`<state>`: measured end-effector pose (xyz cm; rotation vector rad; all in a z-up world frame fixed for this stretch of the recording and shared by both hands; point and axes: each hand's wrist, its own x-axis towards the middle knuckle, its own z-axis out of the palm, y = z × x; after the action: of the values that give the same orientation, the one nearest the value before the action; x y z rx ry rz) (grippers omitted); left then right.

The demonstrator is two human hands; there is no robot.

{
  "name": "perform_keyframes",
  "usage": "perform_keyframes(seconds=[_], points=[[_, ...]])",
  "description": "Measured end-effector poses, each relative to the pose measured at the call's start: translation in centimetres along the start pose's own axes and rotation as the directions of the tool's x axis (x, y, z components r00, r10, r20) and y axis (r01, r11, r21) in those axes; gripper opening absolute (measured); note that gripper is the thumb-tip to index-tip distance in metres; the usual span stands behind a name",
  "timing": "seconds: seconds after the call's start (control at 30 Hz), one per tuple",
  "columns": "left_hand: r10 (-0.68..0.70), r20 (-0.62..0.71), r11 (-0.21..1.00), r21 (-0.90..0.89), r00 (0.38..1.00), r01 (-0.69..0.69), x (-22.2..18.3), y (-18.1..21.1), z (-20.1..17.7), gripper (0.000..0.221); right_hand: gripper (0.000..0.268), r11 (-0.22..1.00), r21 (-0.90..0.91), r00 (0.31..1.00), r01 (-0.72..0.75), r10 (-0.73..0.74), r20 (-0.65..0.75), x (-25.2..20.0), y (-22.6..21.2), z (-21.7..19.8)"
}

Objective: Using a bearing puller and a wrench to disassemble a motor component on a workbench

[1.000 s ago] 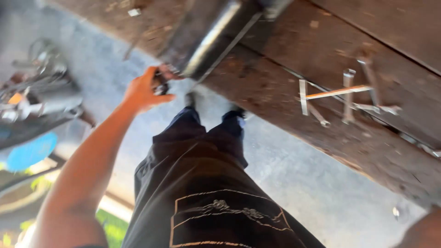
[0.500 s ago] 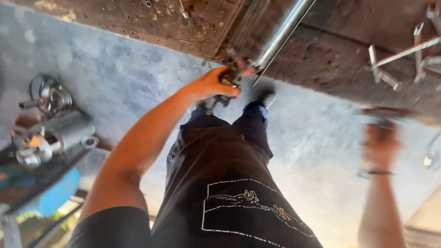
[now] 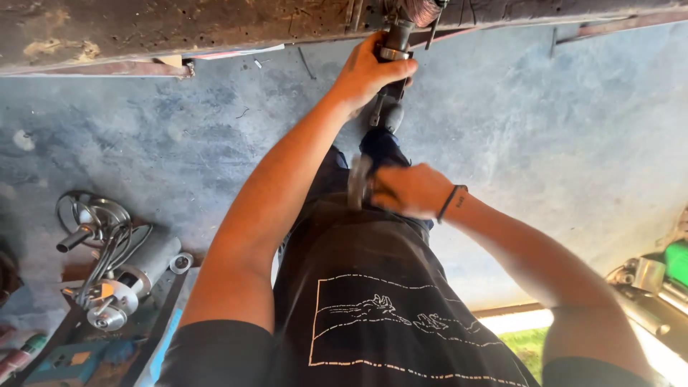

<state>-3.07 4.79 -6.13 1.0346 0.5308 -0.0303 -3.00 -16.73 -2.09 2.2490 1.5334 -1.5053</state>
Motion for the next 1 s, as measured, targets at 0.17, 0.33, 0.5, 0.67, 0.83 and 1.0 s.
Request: perform_keyframes(seconds=[0.17,0.33,0.5,0.67,0.83,1.0], points=[[-0.022,-0.069,0.999,0.024,0.997,0.023,0.0,0.3,0.5,0.052,0.042,0.986,-0.158,0.945,-0.045,0.093,0.314,-0.7,-2.1,-5.5],[0.002,-0.073,0.999,-0.036,0.997,-0.005,0.5,-2.0,0.0,0.061,0.034,0.969,-0.248,0.918,-0.016,0.112,0.381,-0.1,-4.3,-3.0],[-0.050,-0.083,0.994,-0.101,0.995,0.042,0.0,-1.0,0.0,0.050,0.041,0.938,-0.275,0.948,0.213,-0.131,0.289,-0.9,-0.2,3.0],[0.058,0.024,0.986,0.157,0.998,-0.061,0.4,-0.7,-1.0,0.034,0.041,0.998,-0.060,0.999,0.016,-0.014,0.038,-0.9,3.1,3.7],[0.041,0.099,0.996,0.074,0.994,-0.048,0.5,-1.5,-1.5,0.056,0.038,0.997,0.010,0.997,-0.074,0.074,-0.005,-1.6,4.2,5.8],[0.084,0.077,0.996,0.021,0.994,-0.085,-0.2,-1.3,-1.5,0.054,0.040,0.993,0.044,0.994,-0.113,0.113,0.001,-2.5,4.8,7.9]])
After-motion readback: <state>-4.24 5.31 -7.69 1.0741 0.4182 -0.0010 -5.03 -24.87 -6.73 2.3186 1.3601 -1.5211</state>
